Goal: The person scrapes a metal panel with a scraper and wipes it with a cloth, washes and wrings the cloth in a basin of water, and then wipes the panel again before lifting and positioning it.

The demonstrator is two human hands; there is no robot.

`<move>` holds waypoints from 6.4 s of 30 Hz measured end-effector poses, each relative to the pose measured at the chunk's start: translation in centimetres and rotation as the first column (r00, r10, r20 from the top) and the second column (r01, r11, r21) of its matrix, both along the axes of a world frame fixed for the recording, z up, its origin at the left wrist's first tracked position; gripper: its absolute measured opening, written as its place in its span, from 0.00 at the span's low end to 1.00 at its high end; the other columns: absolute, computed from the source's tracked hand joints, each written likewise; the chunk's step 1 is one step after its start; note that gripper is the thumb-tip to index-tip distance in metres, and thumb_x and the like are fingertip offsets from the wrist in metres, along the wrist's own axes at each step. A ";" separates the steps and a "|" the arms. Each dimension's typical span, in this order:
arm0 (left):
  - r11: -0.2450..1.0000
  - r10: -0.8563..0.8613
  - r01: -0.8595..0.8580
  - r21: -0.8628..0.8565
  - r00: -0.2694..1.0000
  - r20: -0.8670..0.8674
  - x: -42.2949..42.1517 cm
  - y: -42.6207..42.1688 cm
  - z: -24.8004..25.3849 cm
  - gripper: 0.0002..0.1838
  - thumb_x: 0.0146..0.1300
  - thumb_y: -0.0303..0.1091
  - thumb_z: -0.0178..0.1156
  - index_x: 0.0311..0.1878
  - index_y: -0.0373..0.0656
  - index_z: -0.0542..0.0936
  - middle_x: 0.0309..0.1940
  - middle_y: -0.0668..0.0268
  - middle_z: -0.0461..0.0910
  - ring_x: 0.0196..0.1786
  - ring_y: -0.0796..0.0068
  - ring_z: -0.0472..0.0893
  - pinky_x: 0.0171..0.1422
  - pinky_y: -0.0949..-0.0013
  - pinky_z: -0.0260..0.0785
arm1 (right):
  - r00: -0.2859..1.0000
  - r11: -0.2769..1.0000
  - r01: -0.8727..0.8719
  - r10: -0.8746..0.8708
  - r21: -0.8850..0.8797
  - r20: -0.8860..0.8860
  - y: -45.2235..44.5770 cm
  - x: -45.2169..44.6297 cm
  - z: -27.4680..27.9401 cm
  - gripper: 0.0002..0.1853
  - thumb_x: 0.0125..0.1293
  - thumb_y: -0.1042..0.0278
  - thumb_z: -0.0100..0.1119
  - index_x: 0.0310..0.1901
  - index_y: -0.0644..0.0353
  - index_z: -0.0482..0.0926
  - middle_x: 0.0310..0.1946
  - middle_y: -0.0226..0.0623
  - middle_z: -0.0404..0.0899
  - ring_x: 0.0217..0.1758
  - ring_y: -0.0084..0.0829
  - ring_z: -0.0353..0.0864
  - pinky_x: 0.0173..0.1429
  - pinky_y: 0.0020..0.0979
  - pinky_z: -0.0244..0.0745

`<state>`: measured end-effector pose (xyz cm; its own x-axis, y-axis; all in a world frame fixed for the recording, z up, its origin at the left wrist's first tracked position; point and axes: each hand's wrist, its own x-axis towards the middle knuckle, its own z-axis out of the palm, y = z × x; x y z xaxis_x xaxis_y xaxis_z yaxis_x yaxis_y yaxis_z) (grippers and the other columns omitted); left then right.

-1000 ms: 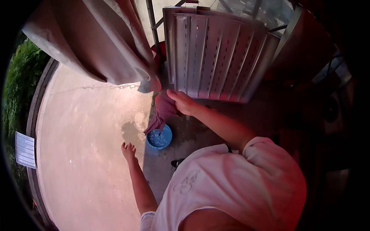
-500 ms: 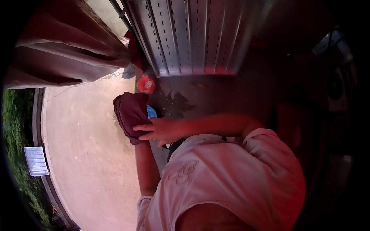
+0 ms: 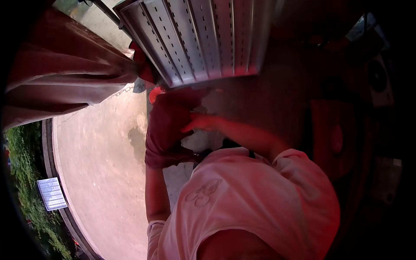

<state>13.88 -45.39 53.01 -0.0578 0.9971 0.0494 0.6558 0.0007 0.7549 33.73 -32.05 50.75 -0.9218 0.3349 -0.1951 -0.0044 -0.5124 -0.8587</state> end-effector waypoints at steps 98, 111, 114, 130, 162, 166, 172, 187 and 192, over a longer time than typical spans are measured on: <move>0.866 0.425 -0.005 -0.500 0.534 0.731 15.0 39.1 -30.2 0.34 0.59 0.37 0.64 0.66 0.35 0.64 0.64 0.55 0.66 0.66 0.63 0.65 0.70 0.64 0.55 | 0.924 0.649 0.375 -0.203 -0.661 0.325 36.2 16.1 -27.9 0.30 0.59 0.67 0.60 0.63 0.61 0.64 0.53 0.38 0.73 0.54 0.32 0.76 0.58 0.33 0.73; 0.804 0.542 0.024 -0.595 0.384 0.748 24.6 45.3 -46.5 0.43 0.56 0.21 0.62 0.72 0.41 0.51 0.58 0.54 0.70 0.61 0.69 0.73 0.64 0.66 0.65 | 0.771 0.743 0.441 -0.028 -0.503 0.636 43.0 15.3 -48.0 0.30 0.59 0.62 0.65 0.63 0.54 0.67 0.44 0.34 0.78 0.39 0.28 0.81 0.41 0.31 0.78; 0.832 0.524 -0.122 -0.542 0.497 0.692 23.2 44.2 -48.9 0.41 0.57 0.19 0.60 0.73 0.43 0.54 0.63 0.57 0.67 0.63 0.65 0.72 0.66 0.65 0.63 | 0.549 0.445 0.791 -0.213 -0.420 0.809 44.5 16.2 -55.6 0.14 0.59 0.65 0.65 0.45 0.55 0.76 0.32 0.31 0.79 0.30 0.28 0.81 0.33 0.31 0.78; 0.797 0.399 0.108 -0.595 0.645 0.652 22.4 37.8 -56.0 0.27 0.56 0.23 0.63 0.60 0.41 0.70 0.53 0.56 0.73 0.49 0.64 0.79 0.53 0.66 0.71 | -0.162 0.558 0.557 -0.653 0.615 0.740 54.6 7.8 -75.1 0.19 0.58 0.64 0.61 0.49 0.66 0.76 0.45 0.43 0.81 0.45 0.42 0.82 0.51 0.40 0.76; 0.803 0.401 0.174 -0.570 0.551 0.732 22.4 39.9 -56.4 0.25 0.57 0.25 0.61 0.60 0.43 0.71 0.51 0.56 0.75 0.48 0.63 0.80 0.43 0.66 0.71 | 0.184 0.828 -0.062 -0.539 0.557 0.822 51.0 12.8 -68.5 0.33 0.49 0.72 0.65 0.61 0.54 0.73 0.54 0.45 0.75 0.59 0.40 0.74 0.62 0.34 0.67; 0.788 0.419 0.186 -0.587 0.536 0.733 21.6 40.2 -56.0 0.25 0.57 0.25 0.61 0.60 0.43 0.72 0.51 0.57 0.74 0.48 0.63 0.80 0.41 0.67 0.71 | 0.004 0.818 0.197 -0.552 0.541 0.834 55.8 11.6 -75.4 0.32 0.45 0.72 0.65 0.58 0.56 0.76 0.52 0.50 0.78 0.54 0.41 0.79 0.59 0.35 0.71; 0.807 0.398 0.176 -0.564 0.543 0.739 21.7 40.5 -56.3 0.25 0.57 0.25 0.61 0.60 0.43 0.71 0.52 0.57 0.74 0.48 0.63 0.80 0.39 0.67 0.71 | 0.114 0.667 -0.446 -0.619 0.597 0.777 54.3 6.2 -72.4 0.28 0.51 0.67 0.65 0.57 0.57 0.76 0.52 0.49 0.77 0.58 0.40 0.75 0.61 0.36 0.69; 0.808 0.424 0.154 -0.569 0.518 0.743 20.2 41.3 -55.7 0.25 0.56 0.24 0.60 0.59 0.42 0.71 0.52 0.56 0.74 0.48 0.61 0.79 0.51 0.63 0.71 | 0.206 0.896 0.085 -0.443 0.435 0.872 56.6 8.6 -72.0 0.28 0.51 0.73 0.62 0.58 0.49 0.77 0.53 0.48 0.71 0.56 0.42 0.74 0.55 0.35 0.73; 0.806 0.419 0.170 -0.567 0.512 0.750 19.7 40.6 -55.3 0.25 0.56 0.24 0.60 0.59 0.41 0.71 0.52 0.56 0.74 0.49 0.60 0.80 0.52 0.63 0.71 | 0.294 0.557 -0.651 -0.442 0.516 0.848 54.1 5.3 -71.2 0.31 0.49 0.73 0.63 0.59 0.45 0.77 0.53 0.45 0.70 0.59 0.44 0.71 0.62 0.37 0.68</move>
